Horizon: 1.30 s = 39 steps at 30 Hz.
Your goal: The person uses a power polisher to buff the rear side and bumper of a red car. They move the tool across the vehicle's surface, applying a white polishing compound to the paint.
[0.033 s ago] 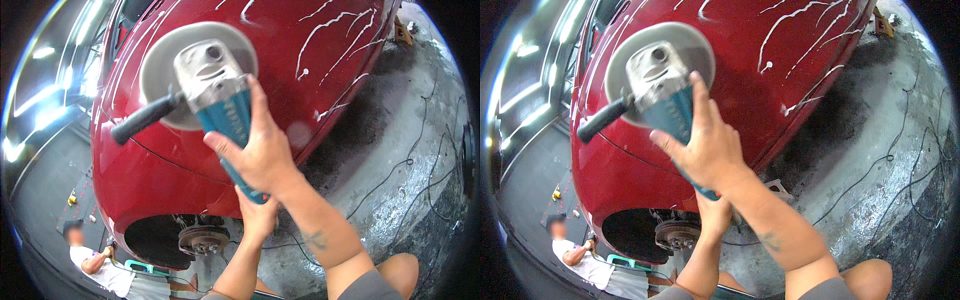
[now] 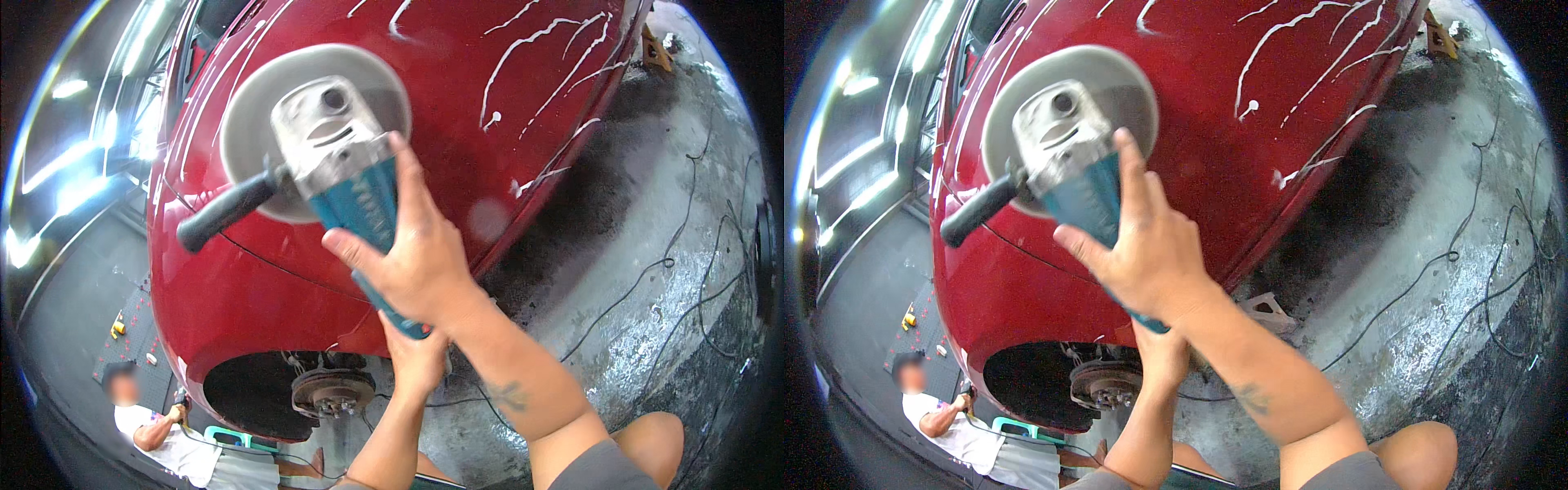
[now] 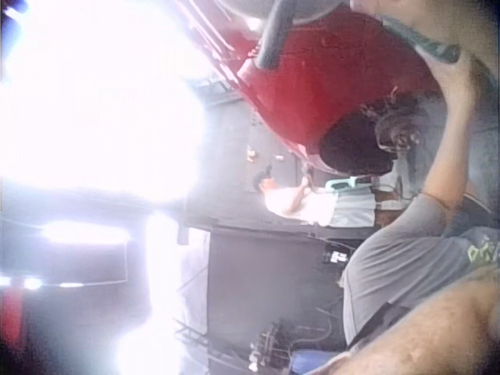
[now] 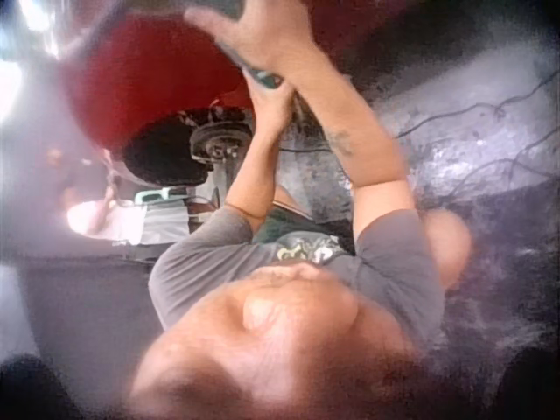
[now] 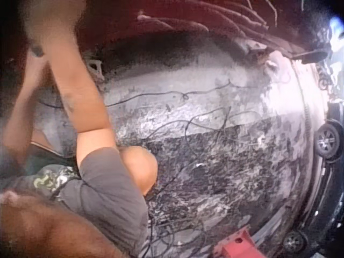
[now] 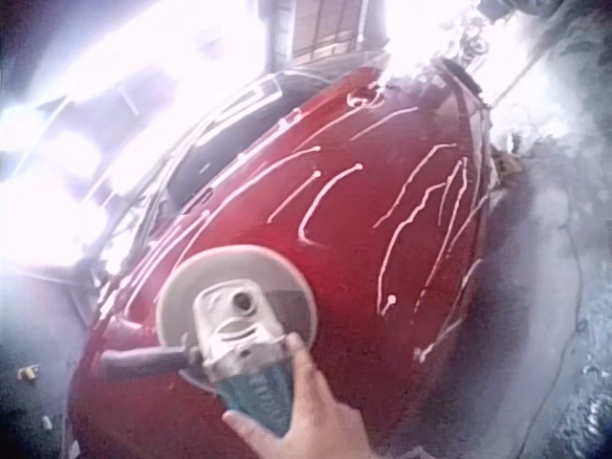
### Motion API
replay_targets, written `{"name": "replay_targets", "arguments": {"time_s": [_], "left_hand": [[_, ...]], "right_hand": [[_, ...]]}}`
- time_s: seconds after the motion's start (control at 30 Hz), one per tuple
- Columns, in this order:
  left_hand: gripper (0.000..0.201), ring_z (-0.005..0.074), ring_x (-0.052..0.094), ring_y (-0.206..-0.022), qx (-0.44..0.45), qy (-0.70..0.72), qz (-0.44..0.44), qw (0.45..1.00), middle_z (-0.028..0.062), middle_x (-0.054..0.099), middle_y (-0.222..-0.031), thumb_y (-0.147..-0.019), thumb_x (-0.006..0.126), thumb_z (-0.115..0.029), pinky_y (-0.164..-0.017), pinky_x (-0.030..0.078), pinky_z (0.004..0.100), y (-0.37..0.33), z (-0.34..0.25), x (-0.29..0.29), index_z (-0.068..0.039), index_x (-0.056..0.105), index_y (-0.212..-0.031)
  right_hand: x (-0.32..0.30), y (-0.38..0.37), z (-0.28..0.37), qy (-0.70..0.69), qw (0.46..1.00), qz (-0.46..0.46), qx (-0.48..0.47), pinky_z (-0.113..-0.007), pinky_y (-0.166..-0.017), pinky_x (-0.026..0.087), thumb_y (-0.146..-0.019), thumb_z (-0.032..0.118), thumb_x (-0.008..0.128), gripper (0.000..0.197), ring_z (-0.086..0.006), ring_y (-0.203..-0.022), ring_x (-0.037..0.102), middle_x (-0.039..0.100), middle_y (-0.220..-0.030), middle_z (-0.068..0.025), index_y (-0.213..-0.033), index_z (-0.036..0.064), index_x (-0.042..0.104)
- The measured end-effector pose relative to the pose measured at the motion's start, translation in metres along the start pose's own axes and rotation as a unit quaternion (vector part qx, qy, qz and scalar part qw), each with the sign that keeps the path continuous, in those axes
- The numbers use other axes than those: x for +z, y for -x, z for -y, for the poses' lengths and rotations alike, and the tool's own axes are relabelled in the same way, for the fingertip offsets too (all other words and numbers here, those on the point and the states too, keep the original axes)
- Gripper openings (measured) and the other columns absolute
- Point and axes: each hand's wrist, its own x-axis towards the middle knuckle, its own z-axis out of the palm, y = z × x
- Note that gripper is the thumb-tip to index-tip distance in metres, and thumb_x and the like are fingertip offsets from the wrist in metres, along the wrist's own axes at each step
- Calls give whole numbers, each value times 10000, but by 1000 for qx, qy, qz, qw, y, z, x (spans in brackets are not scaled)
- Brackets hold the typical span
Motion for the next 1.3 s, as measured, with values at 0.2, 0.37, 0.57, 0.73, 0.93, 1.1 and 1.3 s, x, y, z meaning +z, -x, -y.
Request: {"name": "replay_targets", "arguments": {"time_s": [0.2, 0.37, 0.57, 0.73, 0.93, 1.1, 1.3], "left_hand": [[666, 239, 647, -1251, -5, 44, 1, 999, 136, 646, -1435, -930, 834, -164, -1050, 525, 392, 10, 32, -33, 34, 524, -1485], [719, 239, 587, -1365, -51, -13, -16, 998, 157, 612, -1501, -921, 843, -248, -1128, 470, 393, 15, 37, -49, 28, 521, -1502], [709, 239, 540, -1409, -75, 67, -7, 995, 135, 532, -1574, -1042, 704, -310, -1160, 465, 411, 45, 142, -98, -16, 400, -1611], [807, 241, 568, -1379, -68, 45, 32, 996, 138, 562, -1539, -973, 791, -322, -1146, 480, 420, 49, 142, -63, -22, 388, -1605], [918, 259, 708, -1134, -8, -67, 52, 996, 142, 718, -1268, -810, 939, -340, -982, 570, 451, 13, 82, 11, -27, 417, -1497], [825, 382, 791, -965, -47, -107, 137, 984, 186, 761, -942, -825, 922, -417, -883, 595, 489, -4, 9, 25, -64, 436, -1391], [982, 271, 674, -1215, -56, -80, 44, 994, 170, 677, -1359, -749, 969, -375, -1049, 540, 416, 35, 85, -20, -8, 464, -1506]], "right_hand": [[31, 25, 6, -38, 999, 19, -17, -586, -902, 615, -905, 530, 835, 1200, -508, -1112, 718, 590, -1386, -260, -1748, 154, 69], [48, 41, 4, -63, 997, 46, -15, -588, -932, 615, -878, 488, 873, 1218, -502, -1171, 699, 562, -1425, -272, -1747, 163, 84], [83, 77, 14, -71, 989, 122, -36, -564, -947, 616, -818, 472, 920, 1227, -476, -1198, 684, 567, -1441, -226, -1745, 189, 168], [73, 93, -10, -68, 988, 116, -71, -526, -1058, 580, -805, 441, 930, 1202, -466, -1301, 647, 553, -1515, -246, -1727, 126, 225], [-5, 50, -60, -16, 997, -77, -12, -501, -1155, 490, -822, 404, 926, 1193, -438, -1398, 607, 560, -1537, -295, -1716, 95, 200], [-36, 24, -60, -157, 974, -140, 90, -369, -961, 567, -934, 260, 870, 878, -205, -1050, 689, 674, -1259, -138, -1598, 51, 336], [16, 90, -61, -103, 993, -47, 38, -472, -1204, 431, -836, 279, 941, 1165, -360, -1379, 584, 533, -1538, -252, -1702, 53, 195]]}}
